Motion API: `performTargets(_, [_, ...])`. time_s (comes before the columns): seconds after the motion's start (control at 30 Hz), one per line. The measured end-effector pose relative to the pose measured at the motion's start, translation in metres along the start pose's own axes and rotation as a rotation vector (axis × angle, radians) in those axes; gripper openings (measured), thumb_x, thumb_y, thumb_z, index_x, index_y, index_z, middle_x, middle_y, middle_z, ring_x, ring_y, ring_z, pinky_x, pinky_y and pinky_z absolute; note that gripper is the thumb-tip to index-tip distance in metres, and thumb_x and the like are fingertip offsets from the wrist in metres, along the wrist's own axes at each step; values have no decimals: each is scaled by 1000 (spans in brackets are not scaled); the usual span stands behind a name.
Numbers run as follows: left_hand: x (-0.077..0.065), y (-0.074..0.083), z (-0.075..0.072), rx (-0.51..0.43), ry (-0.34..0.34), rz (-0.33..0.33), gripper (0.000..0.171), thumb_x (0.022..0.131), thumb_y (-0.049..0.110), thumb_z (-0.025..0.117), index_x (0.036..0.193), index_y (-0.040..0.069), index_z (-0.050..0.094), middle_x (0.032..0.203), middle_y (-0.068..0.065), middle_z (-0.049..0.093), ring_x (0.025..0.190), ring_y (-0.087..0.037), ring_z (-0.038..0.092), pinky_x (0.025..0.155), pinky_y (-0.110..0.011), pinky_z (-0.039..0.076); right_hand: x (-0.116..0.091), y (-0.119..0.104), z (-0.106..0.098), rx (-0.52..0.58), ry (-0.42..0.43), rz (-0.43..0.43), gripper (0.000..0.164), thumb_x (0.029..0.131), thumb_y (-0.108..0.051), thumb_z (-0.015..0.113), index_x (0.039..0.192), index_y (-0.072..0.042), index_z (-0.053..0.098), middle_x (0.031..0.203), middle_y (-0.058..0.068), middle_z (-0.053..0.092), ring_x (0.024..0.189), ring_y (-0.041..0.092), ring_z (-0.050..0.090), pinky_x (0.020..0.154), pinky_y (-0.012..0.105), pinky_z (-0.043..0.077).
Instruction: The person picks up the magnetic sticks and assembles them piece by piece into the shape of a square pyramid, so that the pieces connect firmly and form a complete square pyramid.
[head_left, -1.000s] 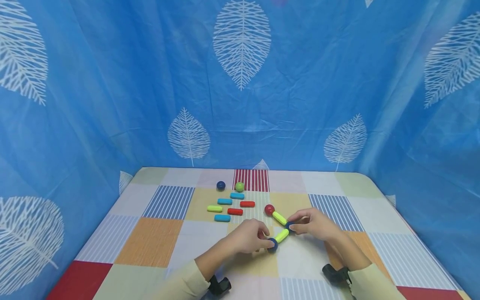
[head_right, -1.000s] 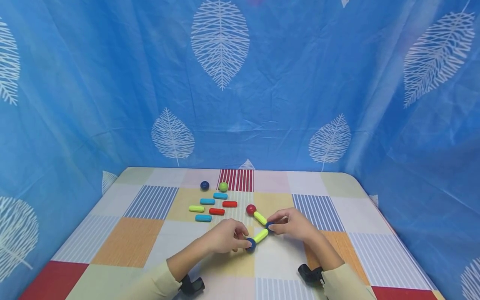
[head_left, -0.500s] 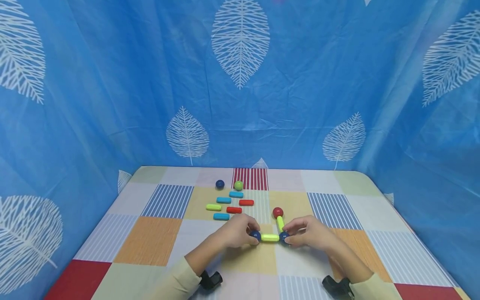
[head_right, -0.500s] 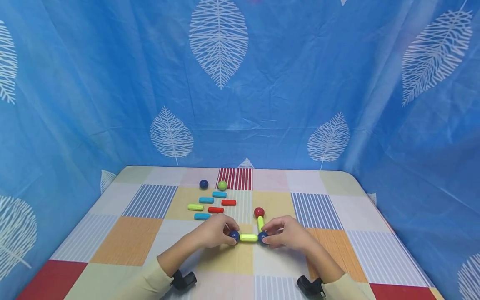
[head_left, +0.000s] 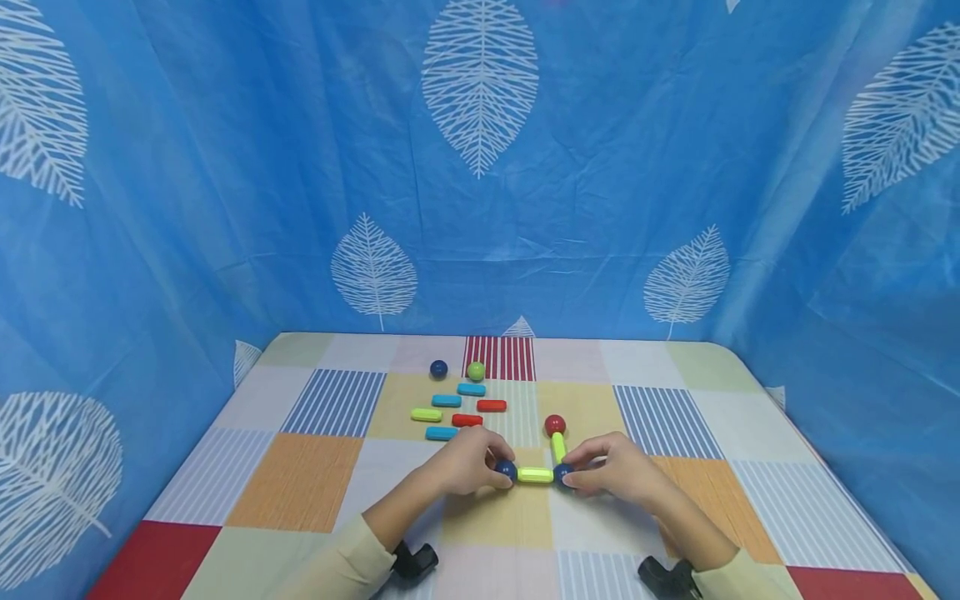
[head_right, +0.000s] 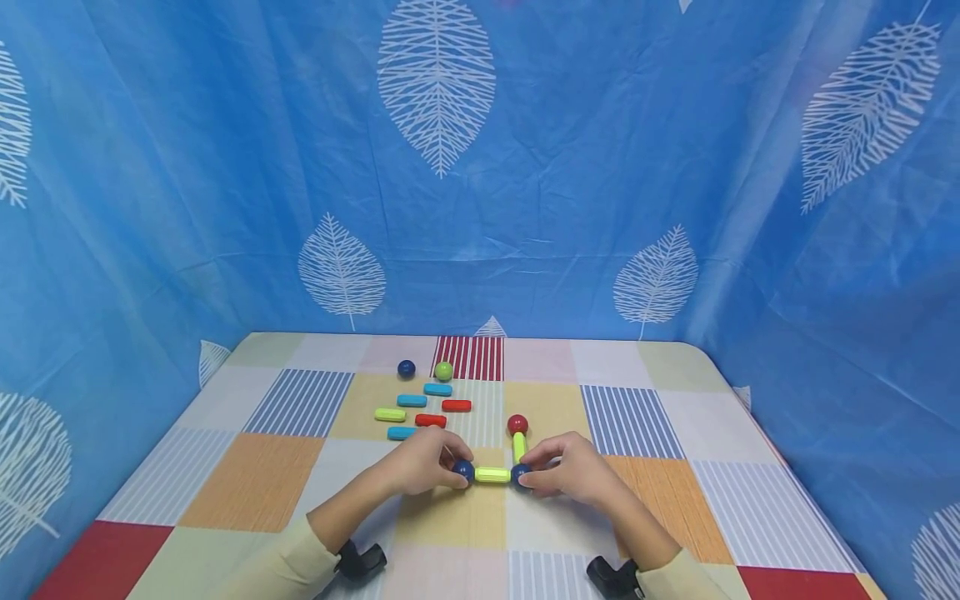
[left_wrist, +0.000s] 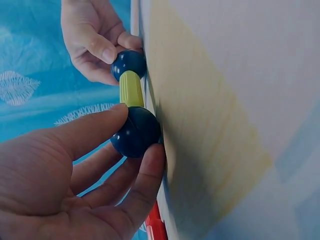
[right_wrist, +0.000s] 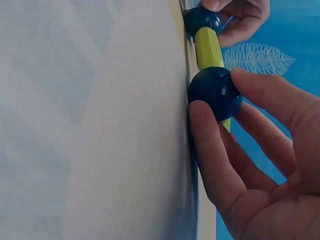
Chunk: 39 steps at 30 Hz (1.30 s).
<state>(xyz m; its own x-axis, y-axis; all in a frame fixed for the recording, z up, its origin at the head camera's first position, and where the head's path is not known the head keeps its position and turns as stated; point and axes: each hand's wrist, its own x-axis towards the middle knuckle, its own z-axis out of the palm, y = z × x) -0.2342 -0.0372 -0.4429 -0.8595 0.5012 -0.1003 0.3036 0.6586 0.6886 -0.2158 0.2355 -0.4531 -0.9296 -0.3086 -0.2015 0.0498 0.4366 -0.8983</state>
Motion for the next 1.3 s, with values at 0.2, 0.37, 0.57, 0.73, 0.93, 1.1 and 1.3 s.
performTargets(0.2, [-2, 0, 0, -1, -2, -6, 24, 81, 18, 88, 103, 15, 79, 93, 7, 71, 82, -10, 58, 74, -23, 51, 0, -2, 0, 7, -3, 9, 27, 81, -10, 85, 106, -1, 77, 102, 9, 75, 85, 19, 73, 73, 37, 64])
performTargets(0.37, [-2, -5, -5, -39, 7, -14, 28, 82, 19, 87, 107, 13, 78, 94, 6, 71, 83, -11, 61, 74, -24, 54, 0, -4, -5, 18, -33, 15, 32, 81, -12, 86, 110, -2, 76, 104, 10, 74, 86, 20, 73, 75, 38, 64])
performTargets(0.57, [-3, -22, -23, -18, 86, 71, 26, 87, 14, 82, 111, 5, 76, 99, -3, 74, 87, -12, 66, 76, -25, 57, 8, -4, -15, -43, 13, -29, 33, 86, -18, 82, 115, -5, 75, 109, 10, 72, 92, 21, 71, 76, 35, 63])
performTargets(0.73, [-7, -35, -40, 33, 171, 58, 24, 90, 9, 77, 114, 5, 75, 105, -7, 74, 88, -13, 63, 77, -27, 57, 20, -4, -19, -78, 65, -102, 27, 90, -15, 77, 115, -3, 74, 112, 14, 72, 95, 22, 71, 77, 33, 63])
performTargets(0.93, [-9, -49, -52, 76, 223, 22, 24, 89, 8, 78, 114, 7, 76, 106, -5, 73, 89, -15, 63, 78, -32, 57, 37, -4, -17, -92, 136, -104, 27, 90, -15, 78, 115, -5, 75, 112, 13, 74, 93, 19, 71, 75, 32, 63])
performTargets(1.1, [-9, -61, -57, 106, 256, 0, 21, 88, 8, 79, 109, 6, 77, 102, -7, 71, 95, -21, 65, 85, -39, 57, 46, -6, -16, -96, 162, -117, 29, 89, -13, 78, 115, -2, 74, 112, 16, 74, 94, 19, 72, 75, 31, 62])
performTargets(1.3, [-6, -69, -57, 112, 241, -42, 20, 87, 5, 79, 107, 8, 78, 99, -3, 70, 92, -17, 64, 86, -37, 57, 50, -8, -17, -138, 169, -105, 31, 89, -14, 78, 117, -3, 74, 114, 17, 74, 99, 24, 72, 78, 34, 62])
